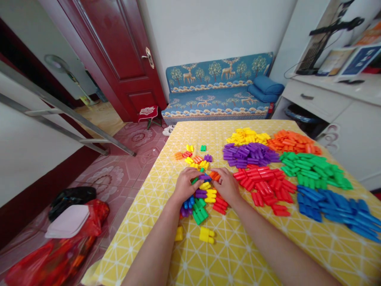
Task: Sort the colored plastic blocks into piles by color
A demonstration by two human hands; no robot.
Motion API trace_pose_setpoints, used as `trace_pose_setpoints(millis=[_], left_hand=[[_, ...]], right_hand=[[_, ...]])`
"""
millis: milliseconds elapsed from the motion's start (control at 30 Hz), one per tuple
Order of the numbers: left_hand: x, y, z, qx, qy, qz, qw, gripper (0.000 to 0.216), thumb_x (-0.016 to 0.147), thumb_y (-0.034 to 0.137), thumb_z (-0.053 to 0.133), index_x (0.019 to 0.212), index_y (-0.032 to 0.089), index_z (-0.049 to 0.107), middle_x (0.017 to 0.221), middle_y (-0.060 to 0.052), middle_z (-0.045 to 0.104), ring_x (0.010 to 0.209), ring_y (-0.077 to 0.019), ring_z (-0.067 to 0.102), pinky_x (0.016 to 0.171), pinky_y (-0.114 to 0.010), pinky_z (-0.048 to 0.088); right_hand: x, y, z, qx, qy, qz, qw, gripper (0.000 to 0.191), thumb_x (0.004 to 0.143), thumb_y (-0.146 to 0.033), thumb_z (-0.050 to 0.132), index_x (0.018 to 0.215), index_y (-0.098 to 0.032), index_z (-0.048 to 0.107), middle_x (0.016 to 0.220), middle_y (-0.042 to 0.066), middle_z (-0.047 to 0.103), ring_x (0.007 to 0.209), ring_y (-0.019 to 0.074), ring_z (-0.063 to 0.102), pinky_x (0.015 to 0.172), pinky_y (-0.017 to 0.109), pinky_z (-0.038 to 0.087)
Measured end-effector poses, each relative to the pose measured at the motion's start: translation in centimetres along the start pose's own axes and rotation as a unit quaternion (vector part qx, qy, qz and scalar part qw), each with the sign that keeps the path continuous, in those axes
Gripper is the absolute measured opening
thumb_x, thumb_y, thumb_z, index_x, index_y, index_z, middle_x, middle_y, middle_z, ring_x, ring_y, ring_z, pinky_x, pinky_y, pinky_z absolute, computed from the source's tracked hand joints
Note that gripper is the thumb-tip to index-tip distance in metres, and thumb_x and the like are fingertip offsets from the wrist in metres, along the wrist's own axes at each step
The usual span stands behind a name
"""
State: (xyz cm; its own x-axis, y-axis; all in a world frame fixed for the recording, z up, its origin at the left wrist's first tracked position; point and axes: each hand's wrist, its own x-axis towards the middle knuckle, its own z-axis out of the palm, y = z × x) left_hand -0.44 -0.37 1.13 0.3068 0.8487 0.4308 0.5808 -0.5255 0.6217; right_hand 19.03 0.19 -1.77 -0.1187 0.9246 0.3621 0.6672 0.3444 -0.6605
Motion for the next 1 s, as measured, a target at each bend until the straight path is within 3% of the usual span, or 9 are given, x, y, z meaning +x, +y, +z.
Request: trace_pose_setpoints(millis=[200, 467, 633, 767, 867, 1000], left_hand=[[0.1, 0.0, 0.0, 0.001, -0.006, -0.001, 1.000, 0.021, 0.082, 0.027, 0.066, 0.102, 0.024, 0.072, 0.099, -0.005, 0.071, 0.101, -0.0213, 0.058, 0.095, -0.039, 0.044], [0.0, -0.1, 0.0, 0.009, -0.003, -0.003, 1.000, 0.021, 0.082, 0.027, 0.066, 0.101, 0.023, 0.072, 0.098, -0.005, 0.071, 0.100, -0.0208, 0.058, 0.095, -0.038, 0.044], [0.0, -0.3, 0.1, 0.013, -0.001, -0.005, 1.000, 0.021, 0.081, 0.027, 0.067, 0.101, 0.023, 0.072, 0.099, -0.006, 0.070, 0.100, -0.0210, 0.058, 0.095, -0.038, 0.045], [0.0, -0.3, 0.1, 0.013, 0.005, -0.007, 1.000, 0.020, 0.080, 0.027, 0.067, 0.100, 0.023, 0.072, 0.099, -0.006, 0.071, 0.101, -0.0212, 0.058, 0.095, -0.038, 0.045], [0.0, -0.2, 0.1, 0.011, 0.006, -0.007, 1.000, 0.021, 0.080, 0.028, 0.067, 0.100, 0.023, 0.072, 0.099, -0.006, 0.071, 0.101, -0.0212, 0.059, 0.095, -0.038, 0.045], [0.0, -0.2, 0.0, 0.011, 0.001, -0.010, 1.000, 0.021, 0.080, 0.028, 0.067, 0.100, 0.024, 0.072, 0.099, -0.006, 0.070, 0.102, -0.0217, 0.059, 0.095, -0.039, 0.045]], right_hand=[[0.1, 0.6, 0.2, 0.087, 0.033, 0.050, 0.994, 0.038, 0.079, -0.033, 0.059, 0.115, -0.021, 0.057, 0.099, 0.006, 0.067, 0.064, 0.0154, 0.058, 0.063, 0.030, 0.050], [0.3, 1.1, 0.5, 0.180, 0.035, 0.071, 0.980, 0.036, 0.084, -0.039, 0.056, 0.115, -0.021, 0.054, 0.107, 0.008, 0.067, 0.082, 0.0180, 0.066, 0.070, 0.030, 0.053], [0.2, 0.7, 0.1, 0.226, 0.014, 0.087, 0.970, 0.030, 0.090, -0.037, 0.046, 0.113, -0.021, 0.053, 0.072, 0.000, 0.065, 0.059, 0.0158, 0.062, 0.058, 0.028, 0.051], [0.2, 0.6, -0.1, 0.230, 0.021, 0.083, 0.969, 0.029, 0.090, -0.036, 0.043, 0.112, -0.020, 0.055, 0.059, -0.003, 0.059, 0.058, 0.0167, 0.061, 0.059, 0.028, 0.050], [0.2, 0.6, -0.1, 0.226, 0.022, 0.082, 0.971, 0.030, 0.090, -0.037, 0.043, 0.112, -0.021, 0.056, 0.059, -0.003, 0.059, 0.056, 0.0168, 0.061, 0.059, 0.028, 0.050], [0.2, 0.9, 0.2, 0.201, 0.005, 0.075, 0.977, 0.029, 0.088, -0.036, 0.046, 0.110, -0.022, 0.058, 0.077, 0.002, 0.067, 0.062, 0.0167, 0.063, 0.057, 0.027, 0.051]])
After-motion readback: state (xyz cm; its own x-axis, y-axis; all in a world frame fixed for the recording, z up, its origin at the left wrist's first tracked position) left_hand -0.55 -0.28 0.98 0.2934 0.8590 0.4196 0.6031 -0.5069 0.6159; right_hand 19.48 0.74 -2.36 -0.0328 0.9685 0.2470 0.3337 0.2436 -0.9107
